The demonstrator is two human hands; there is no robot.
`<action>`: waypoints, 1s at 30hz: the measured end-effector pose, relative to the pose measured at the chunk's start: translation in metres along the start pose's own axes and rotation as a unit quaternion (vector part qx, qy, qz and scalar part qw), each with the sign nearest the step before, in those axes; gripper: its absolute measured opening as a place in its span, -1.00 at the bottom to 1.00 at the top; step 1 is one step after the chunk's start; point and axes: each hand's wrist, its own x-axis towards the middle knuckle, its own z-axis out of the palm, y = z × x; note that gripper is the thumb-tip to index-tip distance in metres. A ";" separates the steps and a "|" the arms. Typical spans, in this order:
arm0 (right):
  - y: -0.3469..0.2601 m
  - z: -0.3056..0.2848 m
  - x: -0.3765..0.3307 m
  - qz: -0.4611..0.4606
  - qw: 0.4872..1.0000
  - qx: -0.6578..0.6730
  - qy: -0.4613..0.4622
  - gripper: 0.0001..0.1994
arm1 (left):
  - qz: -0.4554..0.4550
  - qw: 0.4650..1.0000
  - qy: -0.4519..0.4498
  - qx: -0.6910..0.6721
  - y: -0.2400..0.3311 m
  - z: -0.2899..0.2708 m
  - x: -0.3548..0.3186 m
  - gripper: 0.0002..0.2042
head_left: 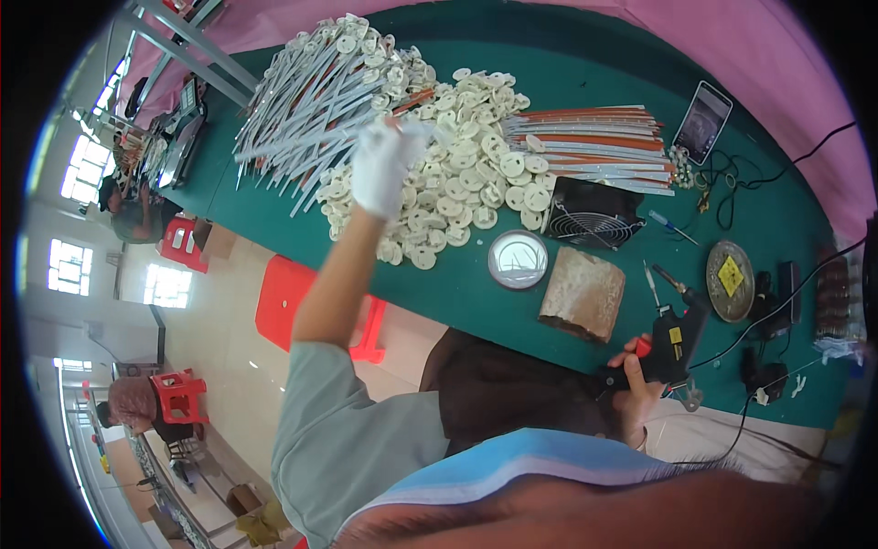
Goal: The person solders circular bases to LED strips using a soldering gun and tests the connected LED strips, illuminating them.
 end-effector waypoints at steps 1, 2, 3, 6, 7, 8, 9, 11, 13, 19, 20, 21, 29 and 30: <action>0.001 -0.002 -0.001 -0.005 1.000 -0.001 0.001 -0.60 | 0.069 0.981 0.000 0.179 -0.030 0.010 0.019 -0.70; 0.002 -0.006 -0.001 -0.002 1.000 -0.020 0.013 -0.61 | -0.014 0.981 -0.097 0.165 -0.032 0.010 0.059 -0.68; 0.001 -0.004 -0.002 0.014 1.000 -0.021 0.002 -0.61 | 0.024 0.977 -0.031 0.211 -0.093 0.030 0.066 -0.66; -0.004 0.004 -0.002 0.028 0.998 -0.051 0.022 -0.63 | -0.135 0.977 -0.136 0.096 -0.145 0.046 0.105 -0.77; -0.003 0.004 -0.001 0.025 0.998 -0.051 0.026 -0.63 | -0.174 0.968 -0.167 0.065 -0.153 0.051 0.112 -0.77; -0.002 0.002 -0.001 0.019 0.998 -0.046 0.030 -0.63 | -0.186 0.962 -0.193 0.046 -0.157 0.058 0.116 -0.76; -0.001 0.001 -0.001 0.013 0.999 -0.041 0.032 -0.64 | -0.190 0.958 -0.211 0.030 -0.160 0.066 0.116 -0.72; 0.001 -0.003 0.002 0.005 0.998 -0.041 0.043 -0.62 | -0.187 0.956 -0.224 -0.003 -0.165 0.082 0.106 -0.63; 0.003 -0.003 0.000 0.007 0.998 -0.038 0.049 -0.59 | -0.174 0.962 -0.198 -0.064 -0.186 0.101 0.086 -0.51; 0.004 -0.006 0.005 0.018 0.999 0.007 0.040 -0.59 | -0.387 0.677 -0.110 -0.616 -0.142 0.115 0.052 -0.69; 0.004 -0.006 0.005 0.020 0.999 0.016 0.025 -0.59 | -0.427 0.706 -0.151 -0.544 -0.107 0.082 0.058 -0.72; 0.005 -0.006 0.005 0.021 0.999 0.025 0.011 -0.59 | -0.462 0.729 -0.191 -0.467 -0.082 0.065 0.057 -0.73; 0.002 -0.007 0.004 0.064 0.998 0.009 -0.007 -0.60 | -0.166 0.899 -0.389 -0.111 0.000 0.058 0.041 -0.66; 0.003 -0.009 0.003 0.068 0.998 0.009 -0.010 -0.61 | -0.180 0.895 -0.390 -0.118 -0.001 0.057 0.041 -0.67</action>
